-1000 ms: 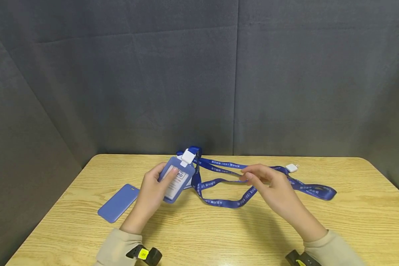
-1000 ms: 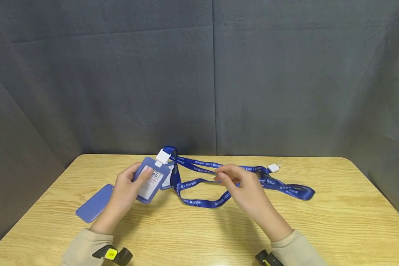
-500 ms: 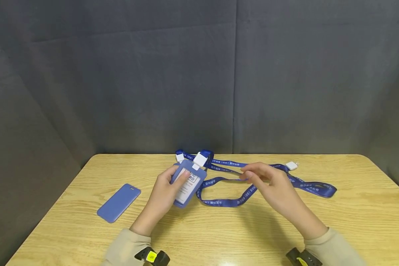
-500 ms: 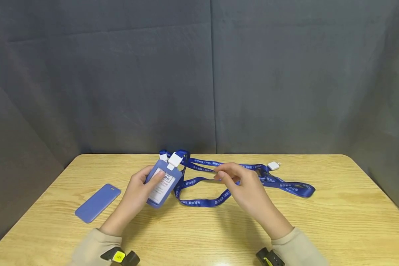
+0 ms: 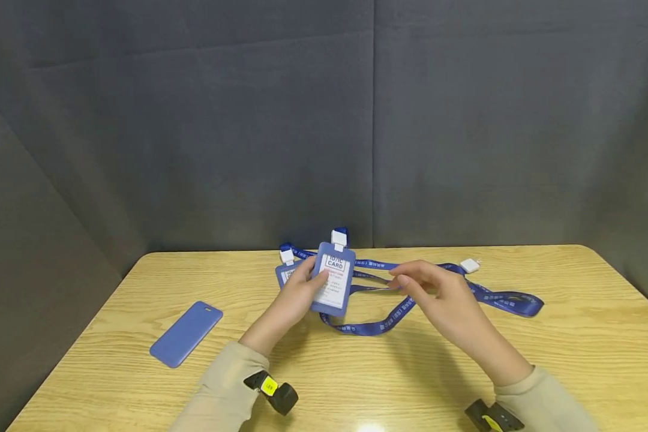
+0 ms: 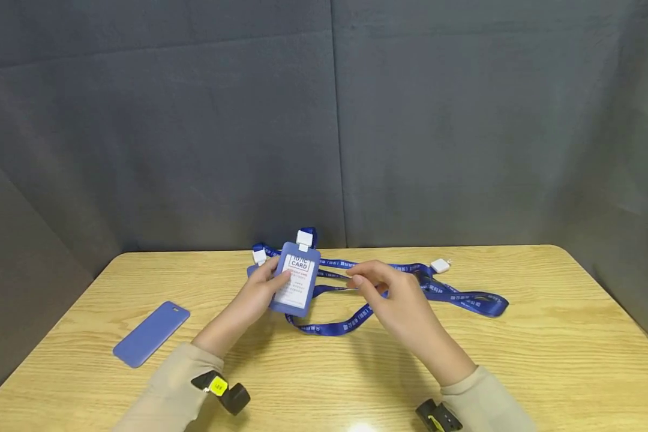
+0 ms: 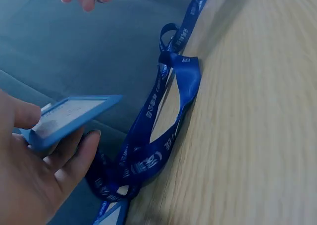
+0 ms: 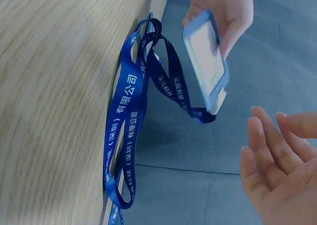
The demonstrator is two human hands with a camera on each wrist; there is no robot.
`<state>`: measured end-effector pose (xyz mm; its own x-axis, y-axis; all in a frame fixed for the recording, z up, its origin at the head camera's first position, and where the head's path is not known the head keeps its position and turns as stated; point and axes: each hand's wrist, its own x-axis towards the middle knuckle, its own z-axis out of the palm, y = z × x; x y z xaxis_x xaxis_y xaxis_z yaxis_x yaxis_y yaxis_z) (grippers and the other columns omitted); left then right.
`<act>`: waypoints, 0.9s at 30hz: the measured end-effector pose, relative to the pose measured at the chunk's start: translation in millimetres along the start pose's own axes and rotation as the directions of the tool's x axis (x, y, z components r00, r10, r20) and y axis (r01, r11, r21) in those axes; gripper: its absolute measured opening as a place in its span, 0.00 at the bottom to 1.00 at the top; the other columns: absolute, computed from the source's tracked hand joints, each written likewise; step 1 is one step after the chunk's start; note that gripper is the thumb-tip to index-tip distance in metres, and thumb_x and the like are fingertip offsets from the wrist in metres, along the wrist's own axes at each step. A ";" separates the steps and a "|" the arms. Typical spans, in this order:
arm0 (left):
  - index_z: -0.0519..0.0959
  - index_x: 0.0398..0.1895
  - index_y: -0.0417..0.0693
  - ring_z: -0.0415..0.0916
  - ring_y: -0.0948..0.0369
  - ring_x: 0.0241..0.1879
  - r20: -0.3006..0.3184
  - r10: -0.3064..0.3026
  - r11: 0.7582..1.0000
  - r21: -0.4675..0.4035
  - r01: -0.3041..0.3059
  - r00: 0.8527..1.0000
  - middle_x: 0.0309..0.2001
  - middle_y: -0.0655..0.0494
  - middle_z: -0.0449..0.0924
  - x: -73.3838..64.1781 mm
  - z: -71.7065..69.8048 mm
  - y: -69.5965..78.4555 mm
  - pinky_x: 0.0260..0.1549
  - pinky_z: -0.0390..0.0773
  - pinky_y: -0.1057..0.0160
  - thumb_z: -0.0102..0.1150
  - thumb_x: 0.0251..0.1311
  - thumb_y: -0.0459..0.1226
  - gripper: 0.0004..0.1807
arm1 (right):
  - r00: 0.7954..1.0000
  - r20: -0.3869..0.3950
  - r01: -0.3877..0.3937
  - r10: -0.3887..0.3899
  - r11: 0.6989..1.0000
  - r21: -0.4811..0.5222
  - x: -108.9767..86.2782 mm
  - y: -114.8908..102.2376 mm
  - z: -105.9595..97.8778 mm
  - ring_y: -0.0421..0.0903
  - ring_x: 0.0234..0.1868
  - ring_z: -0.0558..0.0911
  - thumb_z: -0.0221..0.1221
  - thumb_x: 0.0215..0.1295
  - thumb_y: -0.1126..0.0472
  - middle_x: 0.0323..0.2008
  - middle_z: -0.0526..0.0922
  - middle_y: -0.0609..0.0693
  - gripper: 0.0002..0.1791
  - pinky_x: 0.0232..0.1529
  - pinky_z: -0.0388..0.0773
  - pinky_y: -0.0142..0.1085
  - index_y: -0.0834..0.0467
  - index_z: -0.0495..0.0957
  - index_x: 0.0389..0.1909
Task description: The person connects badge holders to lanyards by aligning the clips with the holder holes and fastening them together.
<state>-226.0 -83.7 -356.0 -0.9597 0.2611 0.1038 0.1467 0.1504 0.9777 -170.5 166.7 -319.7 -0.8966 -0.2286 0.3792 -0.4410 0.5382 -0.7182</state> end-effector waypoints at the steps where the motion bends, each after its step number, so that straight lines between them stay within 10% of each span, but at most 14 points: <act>1: 0.59 0.70 0.29 0.77 0.59 0.40 0.007 -0.018 0.999 -0.036 0.018 1.000 0.49 0.37 0.78 4.0 2.3 0.0 0.43 0.79 0.60 0.42 0.75 0.32 0.24 | 1.000 -0.002 -0.002 0.002 1.000 -0.002 -0.9 0.2 -0.4 0.43 0.43 0.85 0.55 0.75 0.55 0.41 0.87 0.42 0.10 0.44 0.77 0.48 0.51 0.82 0.50; 11: 0.59 0.73 0.34 0.81 0.55 0.42 -0.019 -0.207 0.973 -0.110 0.203 0.978 0.52 0.37 0.79 40.5 19.4 -10.8 0.44 0.82 0.55 0.42 0.76 0.33 0.25 | 1.000 -0.009 -0.002 0.002 1.000 -0.013 -2.3 -0.1 -3.3 0.42 0.42 0.85 0.55 0.75 0.56 0.40 0.87 0.42 0.10 0.43 0.79 0.45 0.52 0.82 0.49; 27: 0.54 0.74 0.28 0.75 0.45 0.58 -0.078 -0.133 0.982 0.121 0.142 0.988 0.65 0.34 0.68 49.9 19.6 -9.1 0.53 0.77 0.53 0.50 0.72 0.30 0.31 | 0.999 0.031 -0.021 0.020 1.000 0.002 0.8 -1.3 -0.9 0.41 0.40 0.85 0.54 0.76 0.57 0.41 0.87 0.44 0.11 0.41 0.80 0.43 0.53 0.81 0.51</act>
<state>-270.5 -53.3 -363.2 -0.9864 0.1636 -0.0130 0.0373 0.3004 0.9531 -170.6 166.6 -317.9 -0.9063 -0.2422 0.3465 -0.4226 0.5412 -0.7270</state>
